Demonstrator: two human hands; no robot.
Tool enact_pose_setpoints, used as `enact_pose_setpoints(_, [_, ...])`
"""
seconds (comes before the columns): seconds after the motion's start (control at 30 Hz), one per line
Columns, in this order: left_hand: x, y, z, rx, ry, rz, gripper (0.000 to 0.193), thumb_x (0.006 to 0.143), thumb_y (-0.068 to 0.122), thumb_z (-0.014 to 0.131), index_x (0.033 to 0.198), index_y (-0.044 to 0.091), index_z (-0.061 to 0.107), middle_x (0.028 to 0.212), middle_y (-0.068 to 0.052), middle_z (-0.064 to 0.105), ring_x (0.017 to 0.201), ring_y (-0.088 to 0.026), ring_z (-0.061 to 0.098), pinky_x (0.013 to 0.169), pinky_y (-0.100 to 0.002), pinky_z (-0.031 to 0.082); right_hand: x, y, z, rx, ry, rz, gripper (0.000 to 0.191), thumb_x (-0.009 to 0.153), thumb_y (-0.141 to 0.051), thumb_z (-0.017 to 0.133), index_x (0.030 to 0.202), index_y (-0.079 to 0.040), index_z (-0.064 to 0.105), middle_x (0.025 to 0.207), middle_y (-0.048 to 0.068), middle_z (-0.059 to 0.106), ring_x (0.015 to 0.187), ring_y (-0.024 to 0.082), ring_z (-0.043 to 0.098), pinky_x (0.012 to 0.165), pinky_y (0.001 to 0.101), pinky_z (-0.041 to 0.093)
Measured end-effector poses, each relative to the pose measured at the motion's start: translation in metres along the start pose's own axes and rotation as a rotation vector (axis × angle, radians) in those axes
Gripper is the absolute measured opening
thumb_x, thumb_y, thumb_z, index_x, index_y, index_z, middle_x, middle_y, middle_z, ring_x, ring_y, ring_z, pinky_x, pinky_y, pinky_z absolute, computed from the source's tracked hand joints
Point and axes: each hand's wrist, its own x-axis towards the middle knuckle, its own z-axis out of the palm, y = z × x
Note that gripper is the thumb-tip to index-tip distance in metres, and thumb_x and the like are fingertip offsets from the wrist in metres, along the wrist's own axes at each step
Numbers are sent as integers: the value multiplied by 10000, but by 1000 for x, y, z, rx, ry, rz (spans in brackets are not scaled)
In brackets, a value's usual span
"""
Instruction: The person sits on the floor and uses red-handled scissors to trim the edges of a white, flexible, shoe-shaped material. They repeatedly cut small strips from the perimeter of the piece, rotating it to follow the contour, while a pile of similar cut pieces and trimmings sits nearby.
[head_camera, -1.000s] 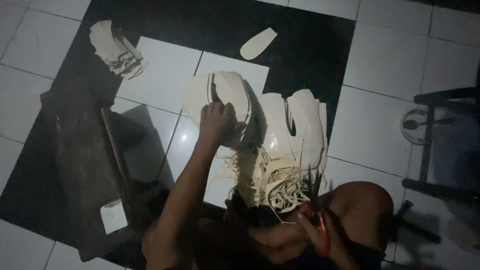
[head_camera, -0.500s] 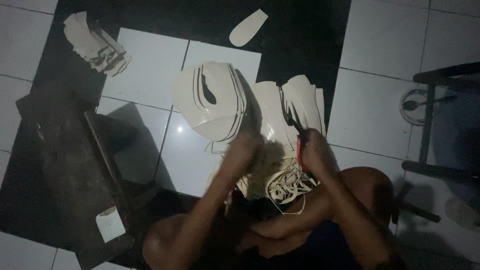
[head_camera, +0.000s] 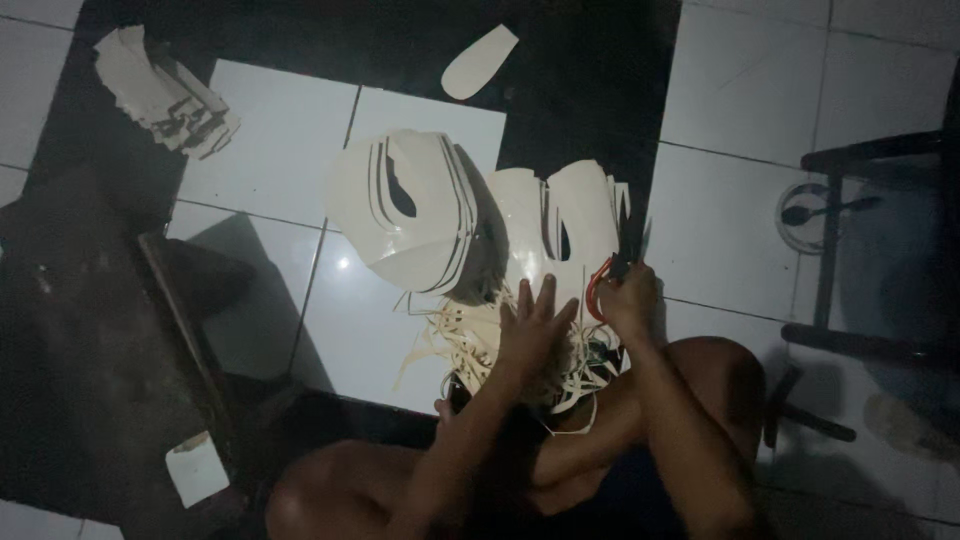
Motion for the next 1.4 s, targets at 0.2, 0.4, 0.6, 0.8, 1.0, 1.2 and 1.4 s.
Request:
enact_pose_setpoints(0.2, [-38, -2, 19, 55, 63, 4, 632, 886, 336, 723, 1445, 134, 506, 1615, -186, 318, 1478, -464, 289, 1142, -670, 344, 8, 20, 2, 83, -24, -47, 154, 926, -149, 693, 948, -2, 649, 791, 139, 704, 729, 229, 686, 667, 402, 533])
enact_pose_setpoints(0.4, [-61, -18, 17, -212, 26, -88, 516, 976, 255, 622, 1465, 106, 551, 1563, -179, 412, 1430, -390, 351, 1174, -591, 337, 10, 12, -41, 114, -114, -91, 360, 963, -263, 749, 1130, 9, 582, 1027, 142, 704, 927, 240, 686, 821, 368, 539])
enact_pose_setpoints(0.6, [-58, -10, -41, -454, 490, -31, 646, 909, 405, 663, 1436, 61, 520, 1469, -284, 523, 1357, -464, 460, 1116, -569, 360, -24, -37, -143, 81, -309, -170, 276, 886, -201, 745, 1070, -58, 596, 975, 99, 679, 887, 186, 682, 798, 406, 588])
enact_pose_setpoints(0.8, [-68, -6, -72, -240, -3, 391, 409, 961, 472, 659, 1260, 194, 634, 1282, -75, 698, 1234, -300, 640, 997, -493, 485, -57, -52, -179, 352, -519, -251, 228, 916, -247, 699, 1034, -77, 605, 902, 67, 652, 823, 178, 671, 767, 378, 577])
enact_pose_setpoints(1.0, [-107, 23, -65, -1268, -73, -97, 488, 1036, 354, 617, 1432, 82, 528, 1293, -171, 682, 1208, -303, 676, 1010, -473, 592, -57, -13, -144, 577, -325, 1, 330, 1055, -374, 590, 1134, -54, 580, 1039, 115, 650, 906, 209, 641, 819, 397, 535])
enact_pose_setpoints(1.2, [-107, 17, -101, -1421, 293, -199, 923, 903, 189, 731, 1545, 65, 79, 1372, -262, 525, 1282, -367, 558, 1034, -488, 524, -123, 55, -52, 690, -276, -40, 309, 1029, -353, 587, 1109, -55, 602, 1003, 107, 672, 881, 198, 668, 791, 370, 555])
enact_pose_setpoints(1.4, [-97, 24, -128, -1824, 442, -324, 761, 868, 156, 742, 1462, 15, 287, 1305, -242, 577, 1182, -333, 624, 952, -456, 592, -158, 74, -42, 476, -724, -134, 290, 1003, -332, 584, 1084, -55, 624, 968, 98, 695, 857, 187, 694, 763, 344, 576])
